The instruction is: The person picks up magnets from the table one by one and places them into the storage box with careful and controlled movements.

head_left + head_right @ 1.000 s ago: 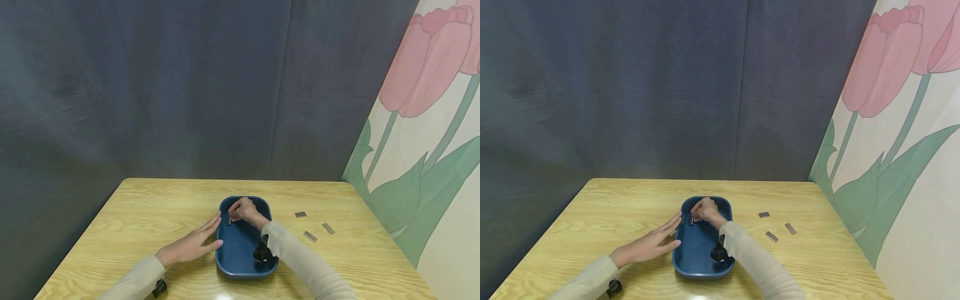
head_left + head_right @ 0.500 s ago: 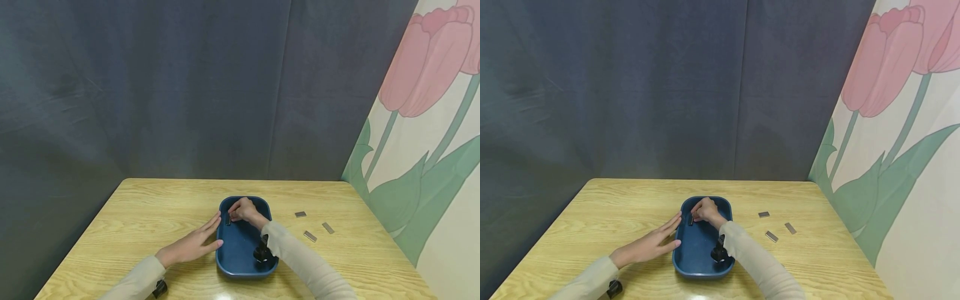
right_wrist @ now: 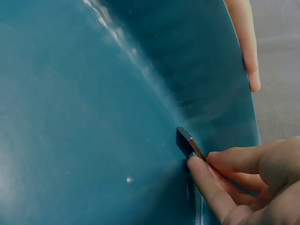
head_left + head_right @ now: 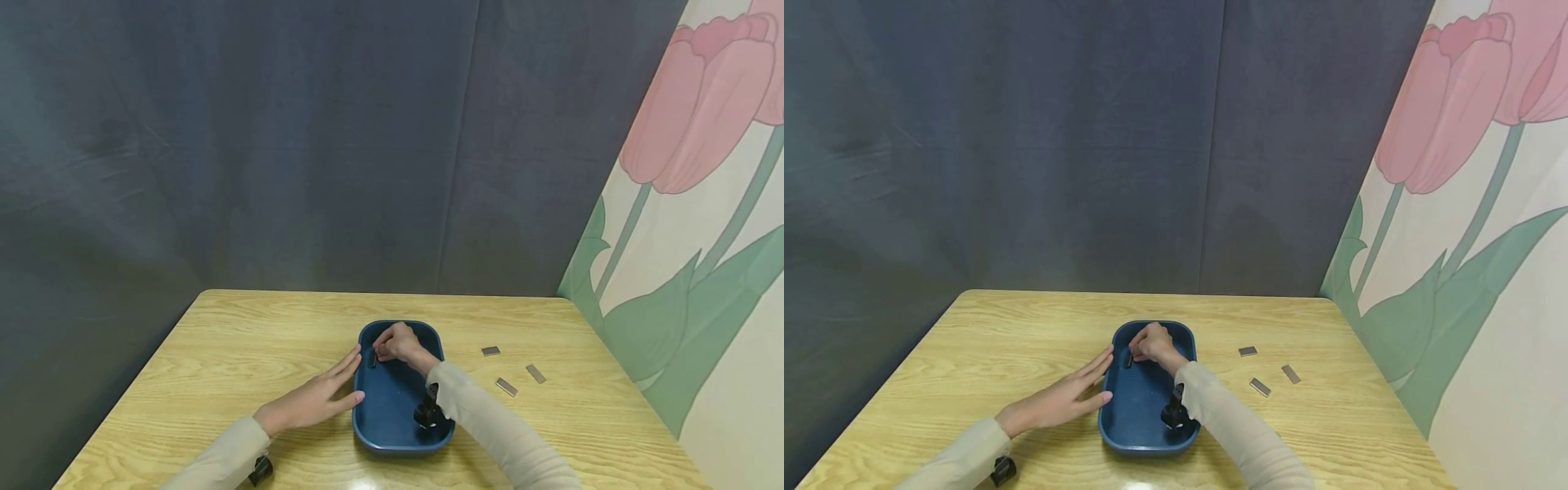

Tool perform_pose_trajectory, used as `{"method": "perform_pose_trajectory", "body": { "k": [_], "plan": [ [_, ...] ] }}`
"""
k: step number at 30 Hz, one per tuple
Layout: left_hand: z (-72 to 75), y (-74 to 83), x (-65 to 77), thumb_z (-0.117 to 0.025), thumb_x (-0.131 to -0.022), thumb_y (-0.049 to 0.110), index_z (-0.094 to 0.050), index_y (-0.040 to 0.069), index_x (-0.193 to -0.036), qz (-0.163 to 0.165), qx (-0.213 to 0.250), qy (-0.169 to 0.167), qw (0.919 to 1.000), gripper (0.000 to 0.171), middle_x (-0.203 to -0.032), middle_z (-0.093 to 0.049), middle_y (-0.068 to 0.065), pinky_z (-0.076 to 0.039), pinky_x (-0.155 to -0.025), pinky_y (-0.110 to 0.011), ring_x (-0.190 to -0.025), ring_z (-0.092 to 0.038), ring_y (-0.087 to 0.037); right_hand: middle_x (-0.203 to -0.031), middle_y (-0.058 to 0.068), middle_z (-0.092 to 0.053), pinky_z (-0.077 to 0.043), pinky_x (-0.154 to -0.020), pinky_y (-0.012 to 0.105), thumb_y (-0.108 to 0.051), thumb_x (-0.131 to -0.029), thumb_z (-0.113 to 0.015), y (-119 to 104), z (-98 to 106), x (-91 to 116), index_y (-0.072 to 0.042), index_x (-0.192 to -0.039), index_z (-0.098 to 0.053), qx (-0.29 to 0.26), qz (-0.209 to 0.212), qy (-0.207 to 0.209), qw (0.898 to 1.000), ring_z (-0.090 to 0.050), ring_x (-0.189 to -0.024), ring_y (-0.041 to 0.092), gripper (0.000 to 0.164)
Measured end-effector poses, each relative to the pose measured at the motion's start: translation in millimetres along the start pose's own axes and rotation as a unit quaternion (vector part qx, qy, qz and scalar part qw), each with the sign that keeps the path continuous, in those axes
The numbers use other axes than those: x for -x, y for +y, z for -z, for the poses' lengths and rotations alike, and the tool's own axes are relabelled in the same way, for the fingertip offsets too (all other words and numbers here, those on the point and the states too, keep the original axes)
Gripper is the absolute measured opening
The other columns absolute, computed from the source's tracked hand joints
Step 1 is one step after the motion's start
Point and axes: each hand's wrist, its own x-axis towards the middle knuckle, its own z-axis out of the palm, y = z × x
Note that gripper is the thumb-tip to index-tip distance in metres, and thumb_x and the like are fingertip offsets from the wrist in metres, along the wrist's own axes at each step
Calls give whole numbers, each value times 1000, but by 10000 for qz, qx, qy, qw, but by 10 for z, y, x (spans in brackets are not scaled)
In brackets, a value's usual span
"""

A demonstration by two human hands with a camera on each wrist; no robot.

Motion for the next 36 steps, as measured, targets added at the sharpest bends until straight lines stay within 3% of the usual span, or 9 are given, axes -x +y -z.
{"method": "perform_pose_trajectory", "body": {
  "k": [36],
  "plan": [
    [8,55,-1,-40,-101,61,-14,9,-159,2,-111,64,9999,83,-166,2,3,-29,-113,-49,-147,-18,-21,-86,17,-71,-59,-71,35,10,-91,-63,-2,8,15,12,-95,-73,123,-53,131,9998,-72,-79,28,11]
  ]
}}
